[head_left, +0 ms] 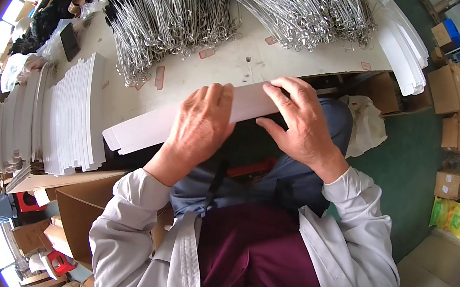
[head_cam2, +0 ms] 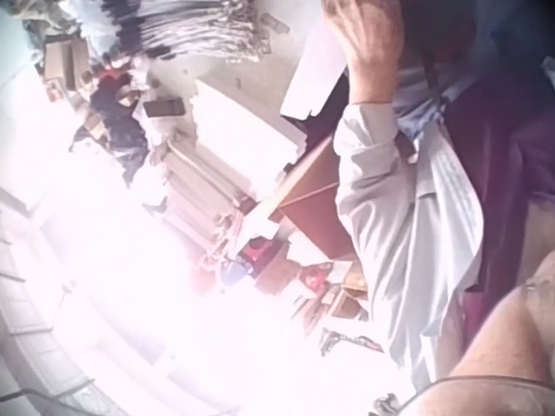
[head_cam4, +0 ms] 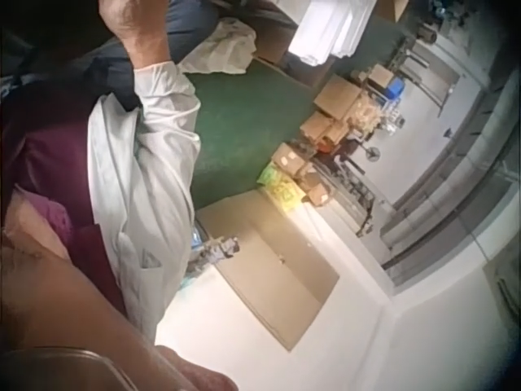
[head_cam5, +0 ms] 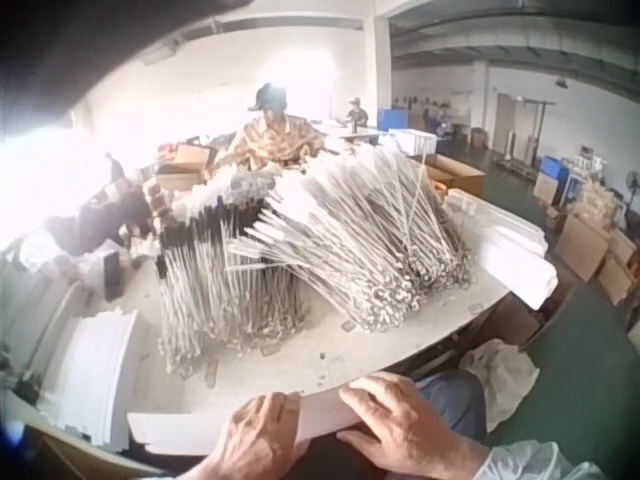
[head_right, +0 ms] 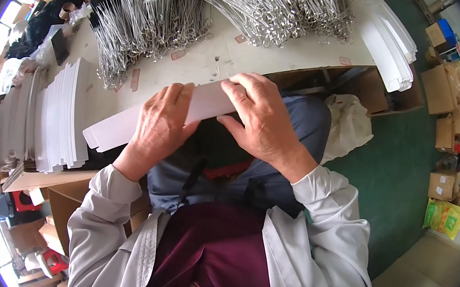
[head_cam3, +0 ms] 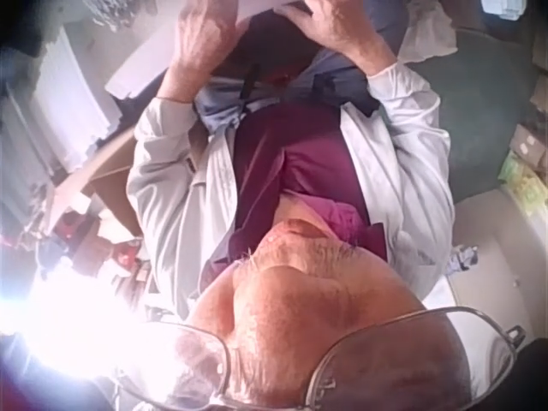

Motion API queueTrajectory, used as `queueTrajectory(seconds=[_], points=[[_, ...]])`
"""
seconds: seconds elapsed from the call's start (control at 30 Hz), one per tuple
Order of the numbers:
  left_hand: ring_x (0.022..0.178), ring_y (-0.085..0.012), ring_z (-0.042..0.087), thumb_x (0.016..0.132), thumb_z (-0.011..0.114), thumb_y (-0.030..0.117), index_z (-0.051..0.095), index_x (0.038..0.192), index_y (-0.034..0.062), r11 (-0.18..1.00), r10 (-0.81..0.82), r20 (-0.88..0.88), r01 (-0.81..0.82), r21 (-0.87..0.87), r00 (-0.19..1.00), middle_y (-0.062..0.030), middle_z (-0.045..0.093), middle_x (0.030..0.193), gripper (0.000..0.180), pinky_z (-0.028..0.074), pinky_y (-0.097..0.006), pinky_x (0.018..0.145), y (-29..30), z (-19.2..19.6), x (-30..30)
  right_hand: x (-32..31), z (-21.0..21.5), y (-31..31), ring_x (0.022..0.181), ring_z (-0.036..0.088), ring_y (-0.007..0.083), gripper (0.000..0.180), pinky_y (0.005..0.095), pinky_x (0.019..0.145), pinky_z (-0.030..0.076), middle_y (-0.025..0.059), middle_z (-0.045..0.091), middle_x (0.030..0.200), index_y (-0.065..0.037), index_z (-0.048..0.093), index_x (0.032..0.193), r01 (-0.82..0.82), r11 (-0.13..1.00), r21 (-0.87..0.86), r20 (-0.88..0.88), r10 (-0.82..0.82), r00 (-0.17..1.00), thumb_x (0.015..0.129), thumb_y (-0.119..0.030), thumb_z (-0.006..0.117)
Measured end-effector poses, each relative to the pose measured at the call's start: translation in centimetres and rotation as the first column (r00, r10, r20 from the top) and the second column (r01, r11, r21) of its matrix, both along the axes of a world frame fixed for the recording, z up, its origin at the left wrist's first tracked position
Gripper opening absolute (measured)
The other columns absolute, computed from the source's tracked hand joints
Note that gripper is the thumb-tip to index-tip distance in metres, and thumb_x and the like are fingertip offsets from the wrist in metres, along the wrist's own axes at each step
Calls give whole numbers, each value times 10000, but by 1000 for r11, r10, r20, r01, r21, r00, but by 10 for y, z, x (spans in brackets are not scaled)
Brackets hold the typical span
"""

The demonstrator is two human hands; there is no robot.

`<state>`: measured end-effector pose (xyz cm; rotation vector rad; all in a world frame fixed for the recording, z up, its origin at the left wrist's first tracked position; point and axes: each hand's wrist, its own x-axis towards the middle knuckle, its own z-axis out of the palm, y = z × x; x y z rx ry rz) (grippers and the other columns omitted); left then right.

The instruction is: Inserting bundles of thin wires into white rectangular plastic sleeves.

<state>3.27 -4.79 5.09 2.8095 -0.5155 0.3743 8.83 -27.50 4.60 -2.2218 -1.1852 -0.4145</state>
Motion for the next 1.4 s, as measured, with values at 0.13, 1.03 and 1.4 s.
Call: queueTrajectory(seconds=[0.13,1.03,1.4], points=[[1013,-346,650,737,828,158,563,1298,-38,1000,19,23,-19,-8,1000,-168,615,1133,651,550,-428,884,8,-10,-6,-17,-24,16,1103,607,347,577,431,972,516,169,616,1193,47,605,1316,149,989,-3,-121,-148,981,812,-130,821],[1028,-345,674,710,831,138,551,1316,-47,999,20,71,-18,-33,997,-202,641,1197,693,567,-436,897,25,-51,-34,-2,-24,39,556,660,125,397,234,446,494,83,696,818,76,624,1173,246,931,270,-962,267,48,978,-252,737],[1015,-352,700,726,822,135,603,1283,-18,988,-14,-107,-3,-152,994,-172,692,1146,618,578,-428,865,22,-37,-23,-1,-27,41,1208,614,318,654,427,1094,450,160,654,1279,24,609,1332,-187,963,-196,-103,169,980,773,-213,853]])
